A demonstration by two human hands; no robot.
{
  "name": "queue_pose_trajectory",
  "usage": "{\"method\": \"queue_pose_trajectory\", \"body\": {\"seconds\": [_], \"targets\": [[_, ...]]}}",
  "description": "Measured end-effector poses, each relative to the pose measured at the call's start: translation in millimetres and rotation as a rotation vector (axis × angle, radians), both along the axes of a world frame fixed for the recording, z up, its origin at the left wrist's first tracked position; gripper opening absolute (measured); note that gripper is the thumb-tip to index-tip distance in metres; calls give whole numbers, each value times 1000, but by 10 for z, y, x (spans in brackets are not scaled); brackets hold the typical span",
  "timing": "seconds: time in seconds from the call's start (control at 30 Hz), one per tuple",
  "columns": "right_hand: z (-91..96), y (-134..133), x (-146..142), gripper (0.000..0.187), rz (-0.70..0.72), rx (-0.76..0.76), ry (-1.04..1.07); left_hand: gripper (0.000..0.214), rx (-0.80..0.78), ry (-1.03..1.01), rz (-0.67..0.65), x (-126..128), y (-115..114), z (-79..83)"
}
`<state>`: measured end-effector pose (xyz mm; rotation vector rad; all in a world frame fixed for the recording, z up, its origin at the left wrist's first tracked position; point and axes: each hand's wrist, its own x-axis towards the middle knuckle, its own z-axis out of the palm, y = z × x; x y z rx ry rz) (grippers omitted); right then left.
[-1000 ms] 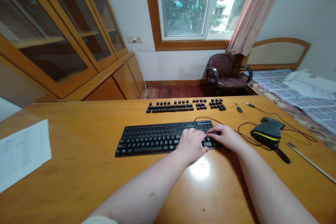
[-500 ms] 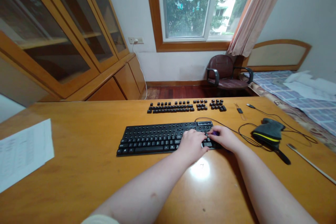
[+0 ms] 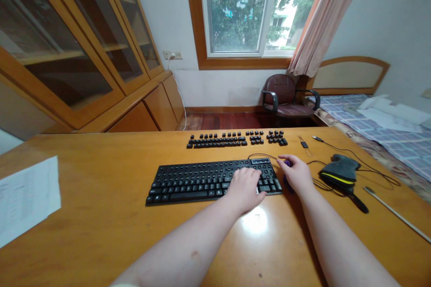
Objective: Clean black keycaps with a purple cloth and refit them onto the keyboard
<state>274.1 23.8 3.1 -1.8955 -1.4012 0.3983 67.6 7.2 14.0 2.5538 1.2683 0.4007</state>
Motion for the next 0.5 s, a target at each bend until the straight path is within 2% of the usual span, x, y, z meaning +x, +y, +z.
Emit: {"method": "queue_pose_trajectory", "body": {"seconds": [0.07, 0.13, 0.27, 0.5], "targets": [[13, 66, 88, 40, -107, -59, -120, 54, 1, -3, -20, -8, 19, -3], [19, 171, 172, 44, -136, -123, -256, 54, 7, -16, -43, -17, 34, -4], [-40, 428, 294, 46, -102, -143, -455, 53, 26, -35, -52, -27, 43, -4], [-151, 637, 357, 49, -55, -152, -496, 49, -8, -27, -35, -15, 15, 30]]}}
